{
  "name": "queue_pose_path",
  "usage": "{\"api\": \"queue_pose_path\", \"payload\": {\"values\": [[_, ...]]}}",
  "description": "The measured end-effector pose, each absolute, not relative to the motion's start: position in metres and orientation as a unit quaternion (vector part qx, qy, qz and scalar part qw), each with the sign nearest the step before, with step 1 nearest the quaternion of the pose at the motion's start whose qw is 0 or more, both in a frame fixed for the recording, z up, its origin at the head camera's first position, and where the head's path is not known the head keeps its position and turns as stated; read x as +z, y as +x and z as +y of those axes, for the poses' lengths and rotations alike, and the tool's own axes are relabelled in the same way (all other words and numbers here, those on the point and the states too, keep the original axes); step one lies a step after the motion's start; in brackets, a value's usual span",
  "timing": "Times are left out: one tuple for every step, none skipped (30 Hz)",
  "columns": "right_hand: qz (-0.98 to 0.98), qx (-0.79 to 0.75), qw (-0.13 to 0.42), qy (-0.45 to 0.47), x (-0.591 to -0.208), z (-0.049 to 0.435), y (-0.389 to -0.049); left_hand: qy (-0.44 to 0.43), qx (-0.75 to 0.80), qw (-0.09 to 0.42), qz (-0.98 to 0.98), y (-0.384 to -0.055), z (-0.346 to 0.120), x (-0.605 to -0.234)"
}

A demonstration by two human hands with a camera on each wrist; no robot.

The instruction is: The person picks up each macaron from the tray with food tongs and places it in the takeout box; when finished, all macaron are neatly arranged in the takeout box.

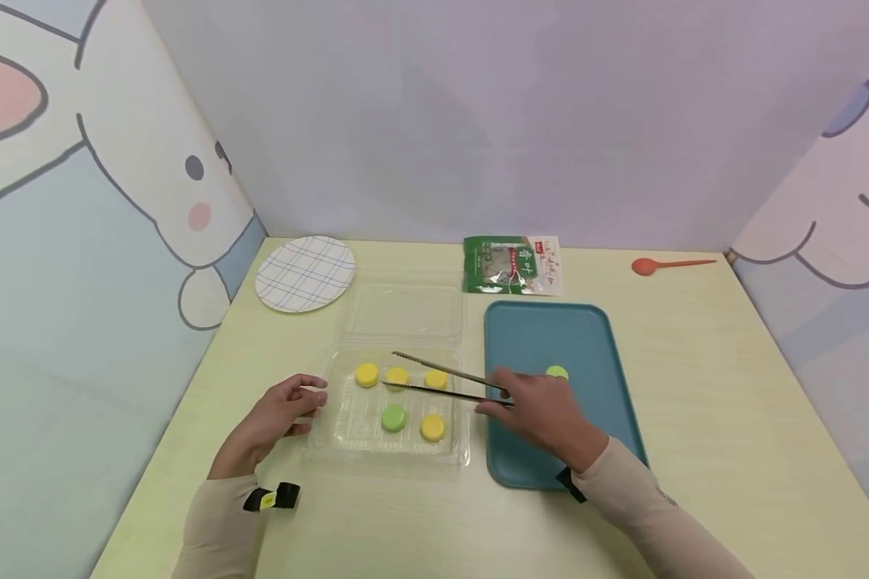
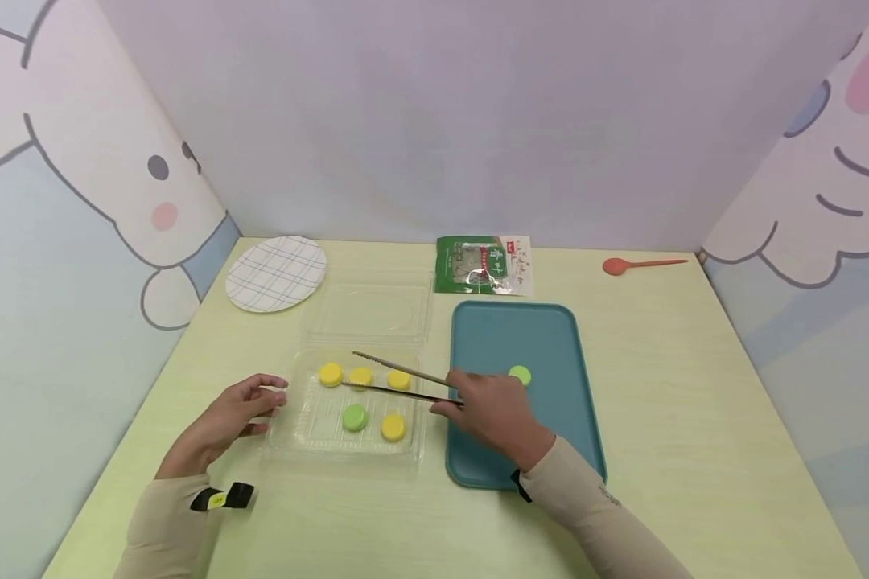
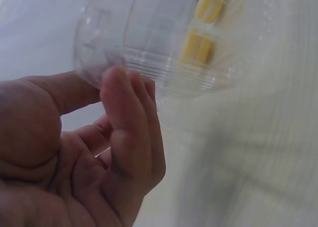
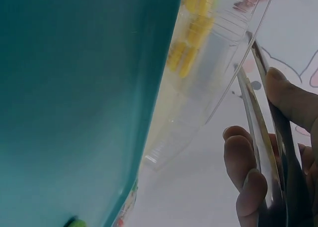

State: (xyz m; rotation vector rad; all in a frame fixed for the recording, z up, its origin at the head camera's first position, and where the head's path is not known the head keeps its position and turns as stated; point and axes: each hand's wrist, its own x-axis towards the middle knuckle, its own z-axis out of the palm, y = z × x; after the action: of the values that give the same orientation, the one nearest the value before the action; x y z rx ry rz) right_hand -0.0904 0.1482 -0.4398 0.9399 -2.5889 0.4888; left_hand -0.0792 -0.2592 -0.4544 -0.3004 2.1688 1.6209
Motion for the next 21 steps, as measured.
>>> {"api": "queue_pose_path", "payload": {"values": [[-0.912, 0.174, 0.171, 0.330, -0.440, 0.150, -0.090, -0.109, 0.584, 0.207, 0.778, -0.079, -0.259, -0.455], [-0.912, 0.174, 0.173, 0.329, -0.441, 0.153, -0.089, -0.109, 0.584, 0.207, 0.778, -0.079, -0.259, -0.455], [-0.912, 0.173, 0.176, 0.329, -0.442, 0.155, -0.089, -0.109, 0.584, 0.207, 0.777, -0.079, -0.259, -0.456], [-0.911, 0.173, 0.180, 0.327, -0.443, 0.157, -0.088, -0.108, 0.583, 0.207, 0.778, -0.079, -0.258, -0.456], [-0.911, 0.176, 0.183, 0.325, -0.445, 0.160, -0.088, -0.108, 0.583, 0.207, 0.778, -0.079, -0.258, -0.456], [-0.911, 0.179, 0.185, 0.324, -0.445, 0.163, -0.087, -0.108, 0.582, 0.207, 0.779, -0.079, -0.258, -0.456], [-0.910, 0.180, 0.188, 0.321, -0.446, 0.166, -0.086, -0.109, 0.581, 0.207, 0.780, -0.079, -0.258, -0.456], [-0.910, 0.182, 0.191, 0.319, -0.448, 0.169, -0.085, -0.109, 0.580, 0.206, 0.780, -0.079, -0.257, -0.456], [-0.909, 0.186, 0.195, 0.317, -0.448, 0.172, -0.084, -0.110, 0.580, 0.207, 0.781, -0.079, -0.257, -0.456], [-0.908, 0.190, 0.201, 0.314, -0.449, 0.175, -0.083, -0.111, 0.579, 0.207, 0.781, -0.079, -0.257, -0.456], [-0.907, 0.194, 0.206, 0.312, -0.450, 0.179, -0.082, -0.112, 0.579, 0.207, 0.781, -0.079, -0.258, -0.456], [-0.905, 0.197, 0.213, 0.311, -0.450, 0.182, -0.081, -0.113, 0.579, 0.208, 0.781, -0.079, -0.258, -0.455], [-0.904, 0.200, 0.219, 0.309, -0.451, 0.184, -0.079, -0.113, 0.578, 0.208, 0.781, -0.080, -0.258, -0.455], [-0.903, 0.204, 0.223, 0.306, -0.451, 0.187, -0.078, -0.112, 0.578, 0.208, 0.781, -0.080, -0.258, -0.455], [-0.903, 0.204, 0.228, 0.303, -0.451, 0.190, -0.077, -0.112, 0.579, 0.208, 0.781, -0.080, -0.259, -0.455], [-0.904, 0.204, 0.228, 0.299, -0.451, 0.193, -0.075, -0.112, 0.579, 0.208, 0.780, -0.080, -0.259, -0.455], [-0.906, 0.201, 0.230, 0.294, -0.451, 0.196, -0.074, -0.111, 0.580, 0.208, 0.780, -0.080, -0.259, -0.454], [-0.908, 0.198, 0.232, 0.288, -0.451, 0.199, -0.073, -0.110, 0.580, 0.208, 0.780, -0.079, -0.259, -0.454], [-0.910, 0.194, 0.233, 0.282, -0.451, 0.202, -0.071, -0.110, 0.580, 0.208, 0.780, -0.079, -0.259, -0.454], [-0.914, 0.189, 0.233, 0.274, -0.451, 0.204, -0.070, -0.109, 0.580, 0.209, 0.780, -0.079, -0.259, -0.454], [-0.916, 0.184, 0.235, 0.267, -0.451, 0.207, -0.069, -0.109, 0.580, 0.209, 0.780, -0.079, -0.259, -0.454]]}}
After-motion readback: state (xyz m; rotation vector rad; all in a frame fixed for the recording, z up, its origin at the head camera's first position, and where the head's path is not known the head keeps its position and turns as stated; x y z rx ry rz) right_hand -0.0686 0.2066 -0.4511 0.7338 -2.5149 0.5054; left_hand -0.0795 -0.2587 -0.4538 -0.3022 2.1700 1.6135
